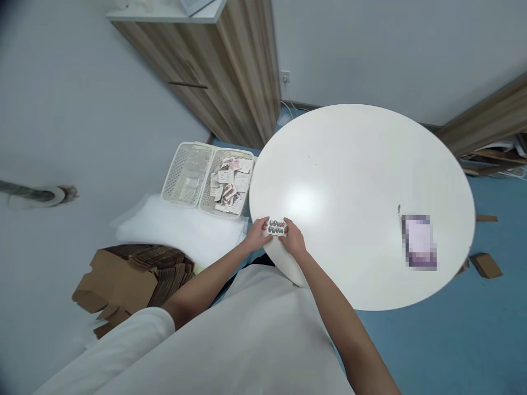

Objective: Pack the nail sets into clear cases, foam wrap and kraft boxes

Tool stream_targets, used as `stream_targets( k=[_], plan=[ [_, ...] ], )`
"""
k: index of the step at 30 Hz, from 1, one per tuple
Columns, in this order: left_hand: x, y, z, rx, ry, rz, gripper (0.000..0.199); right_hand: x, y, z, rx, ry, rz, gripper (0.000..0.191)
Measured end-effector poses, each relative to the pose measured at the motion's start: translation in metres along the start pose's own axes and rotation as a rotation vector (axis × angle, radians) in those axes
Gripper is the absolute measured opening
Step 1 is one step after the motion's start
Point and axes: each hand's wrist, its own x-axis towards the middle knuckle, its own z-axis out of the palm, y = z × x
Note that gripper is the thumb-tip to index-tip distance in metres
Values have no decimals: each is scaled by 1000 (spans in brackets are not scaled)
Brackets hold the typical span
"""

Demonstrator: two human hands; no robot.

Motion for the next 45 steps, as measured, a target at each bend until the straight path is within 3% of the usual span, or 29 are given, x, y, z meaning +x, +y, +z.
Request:
stream_targets(
  k=[4, 8, 15, 20, 28, 36, 40, 45],
  plan=[
    [9, -17, -13, -22, 29, 10, 61, 15, -14, 28, -85, 51, 21, 62],
    [11, -28, -18, -66, 38, -4, 64, 18, -21, 41, -110, 126, 60, 62],
    [-4, -39, -15, -217, 20, -51, 66, 2, -29, 56, 241, 224, 195, 66],
    [3, -40, -16, -211, -1, -8, 70, 8, -39, 66, 326, 291, 210, 64],
    [24, -32, -29, -129, -34, 35, 72, 26, -42, 57, 391, 332, 202, 65],
    [29, -30, -32, -146, -52, 30, 76, 26, -34, 53, 447, 238, 121, 71],
    [20, -27, -31, -109, -12, 4, 76, 14, -33, 44, 451, 177, 86, 72],
    [-15, -26, -23, -58, 81, 3, 69, -18, -17, 29, 446, 109, 35, 68]
  ],
)
